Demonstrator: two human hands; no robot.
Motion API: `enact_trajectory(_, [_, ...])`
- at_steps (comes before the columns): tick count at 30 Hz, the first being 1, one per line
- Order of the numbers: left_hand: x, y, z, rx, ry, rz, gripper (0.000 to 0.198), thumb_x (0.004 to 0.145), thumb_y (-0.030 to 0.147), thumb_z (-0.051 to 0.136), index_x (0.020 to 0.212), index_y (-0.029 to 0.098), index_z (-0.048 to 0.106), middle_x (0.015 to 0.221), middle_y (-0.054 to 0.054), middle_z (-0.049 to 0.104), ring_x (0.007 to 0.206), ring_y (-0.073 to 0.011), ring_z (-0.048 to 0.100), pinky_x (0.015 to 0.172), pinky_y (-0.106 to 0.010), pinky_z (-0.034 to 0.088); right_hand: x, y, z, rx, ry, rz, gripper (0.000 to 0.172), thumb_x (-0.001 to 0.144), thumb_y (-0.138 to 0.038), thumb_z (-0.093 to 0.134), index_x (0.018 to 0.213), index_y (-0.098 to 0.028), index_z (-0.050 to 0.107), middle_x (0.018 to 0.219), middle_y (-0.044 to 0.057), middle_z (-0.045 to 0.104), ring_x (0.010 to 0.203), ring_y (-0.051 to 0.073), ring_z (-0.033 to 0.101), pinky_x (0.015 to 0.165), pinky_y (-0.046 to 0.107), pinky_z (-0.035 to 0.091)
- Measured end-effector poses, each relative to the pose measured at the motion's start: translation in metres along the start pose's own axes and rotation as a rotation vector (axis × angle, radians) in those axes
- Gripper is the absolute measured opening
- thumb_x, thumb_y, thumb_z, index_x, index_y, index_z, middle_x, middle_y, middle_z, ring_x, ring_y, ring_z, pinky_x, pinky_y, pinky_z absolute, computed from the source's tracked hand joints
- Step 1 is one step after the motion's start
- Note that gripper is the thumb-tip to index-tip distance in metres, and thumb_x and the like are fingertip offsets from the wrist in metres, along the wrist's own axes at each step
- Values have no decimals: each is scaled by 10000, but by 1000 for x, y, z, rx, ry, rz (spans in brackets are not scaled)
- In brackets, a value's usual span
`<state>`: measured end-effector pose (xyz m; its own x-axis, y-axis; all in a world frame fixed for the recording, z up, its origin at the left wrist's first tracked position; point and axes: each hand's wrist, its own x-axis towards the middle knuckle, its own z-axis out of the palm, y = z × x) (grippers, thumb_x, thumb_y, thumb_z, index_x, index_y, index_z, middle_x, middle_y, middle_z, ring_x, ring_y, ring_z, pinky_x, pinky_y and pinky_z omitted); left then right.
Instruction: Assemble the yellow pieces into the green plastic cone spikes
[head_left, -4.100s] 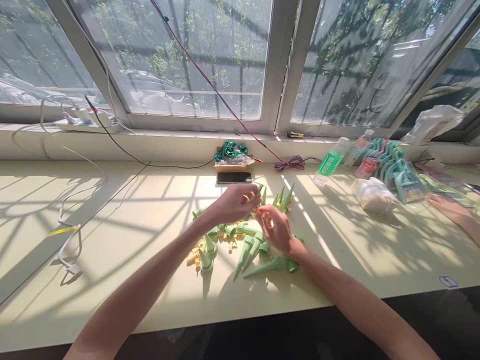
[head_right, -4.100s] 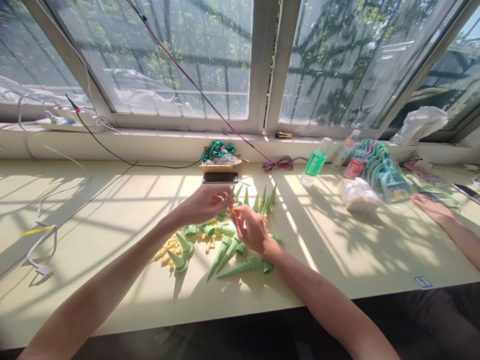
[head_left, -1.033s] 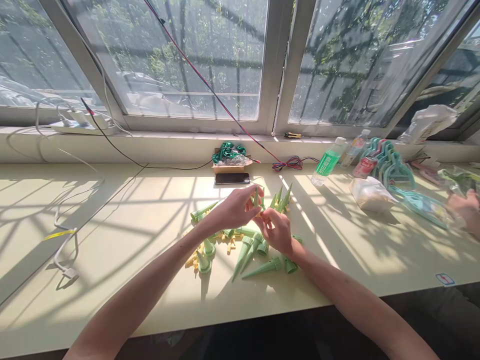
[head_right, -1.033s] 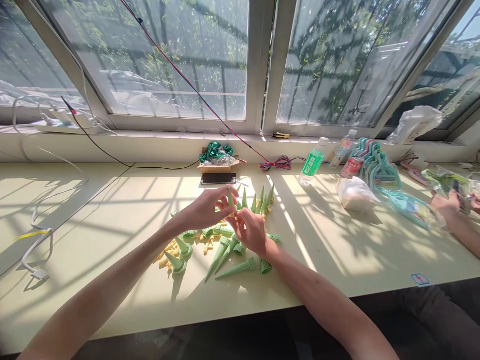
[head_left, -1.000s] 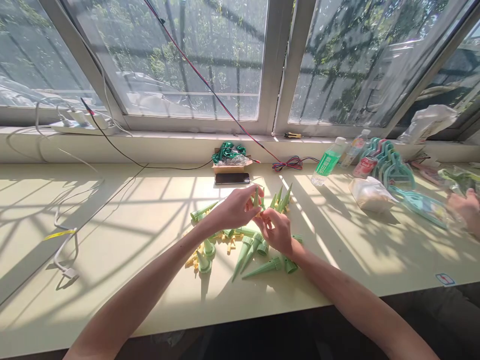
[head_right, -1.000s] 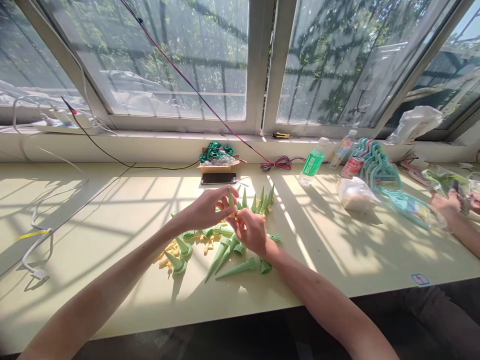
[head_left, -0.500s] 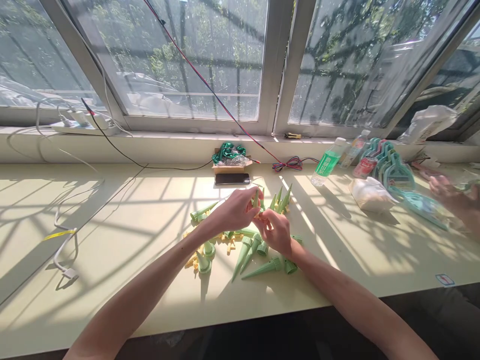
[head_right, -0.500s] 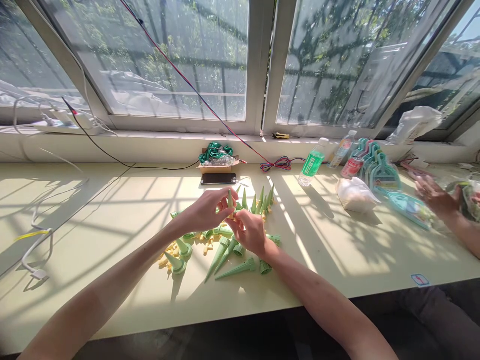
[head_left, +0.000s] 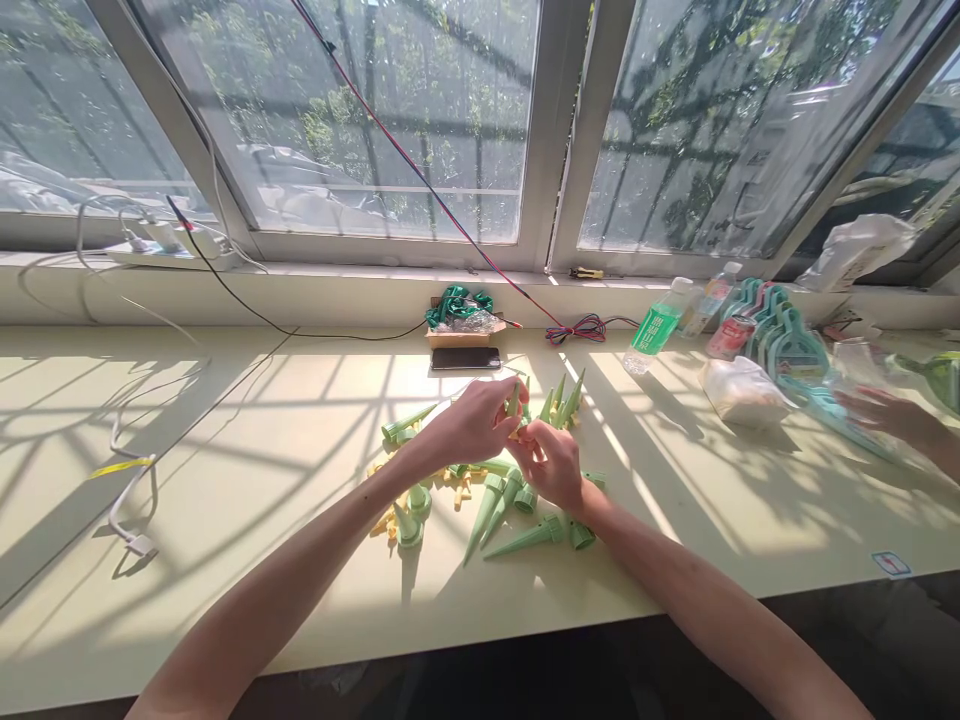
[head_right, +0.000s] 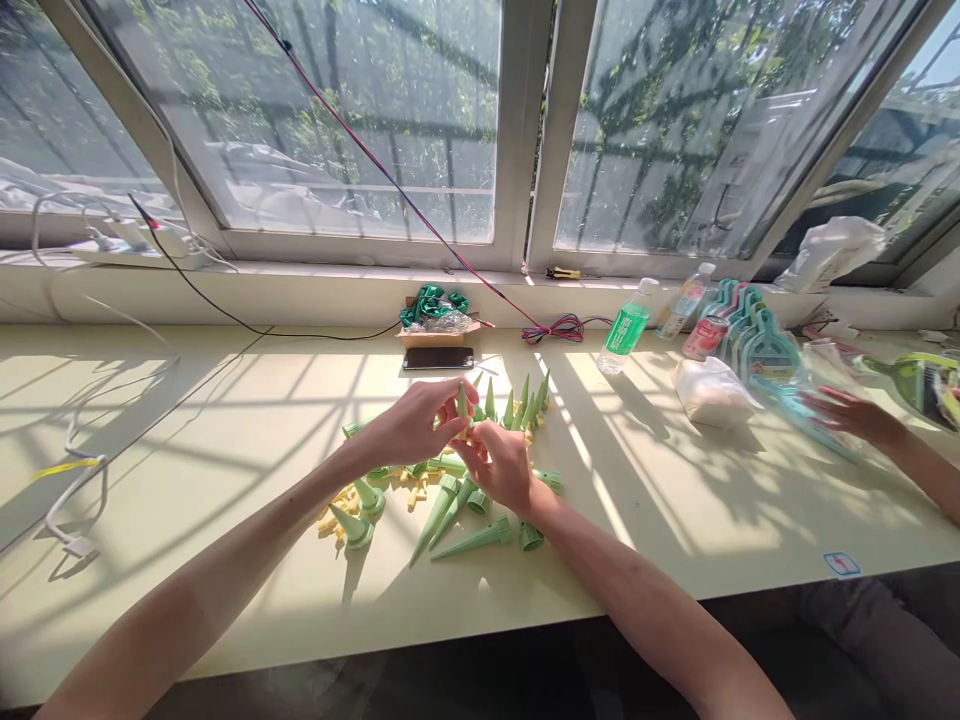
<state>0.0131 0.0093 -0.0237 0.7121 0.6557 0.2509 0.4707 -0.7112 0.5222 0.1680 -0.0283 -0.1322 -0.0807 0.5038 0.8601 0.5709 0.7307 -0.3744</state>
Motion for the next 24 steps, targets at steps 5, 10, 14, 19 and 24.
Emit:
enact_trajectory(5, [1,0,0,9,-1,2,81,827,187,530,904,185,554,723,4,589,634,-132,548,601,-258,419,-1,0,0,24,0,9,240,909,-256,619,732,-202,467,584,-54,539,461,62,468,440,194,365])
enact_trajectory(10, [1,-1,-1,3,-3,10,58,819,190,547,876,187,558,716,4,586,631,-130,546,597,-254,415,-1,0,-1,30,-6,11,226,906,-255,625,747,-211,470,592,-50,548,461,72,479,433,203,375])
enact_trajectory(14, [0,-1,-1,-1,0,13,46,814,179,548,859,191,550,683,13,571,619,-127,537,583,-248,404,-1,-1,-1,40,-18,10,230,909,-253,621,746,-206,466,591,-51,546,461,66,473,431,198,369])
enact_trajectory(19, [0,0,-2,-20,2,10,44,801,174,558,840,191,546,666,20,570,600,-121,531,572,-244,400,-1,0,-1,49,-20,16,259,901,-243,632,733,-206,438,599,-48,539,472,64,467,439,195,359])
enact_trajectory(24, [1,-1,-4,-60,-13,28,64,835,223,560,886,186,564,697,14,590,607,-119,548,576,-238,410,-1,0,-2,43,-8,11,254,900,-248,638,738,-200,448,606,-45,537,476,61,450,448,191,353])
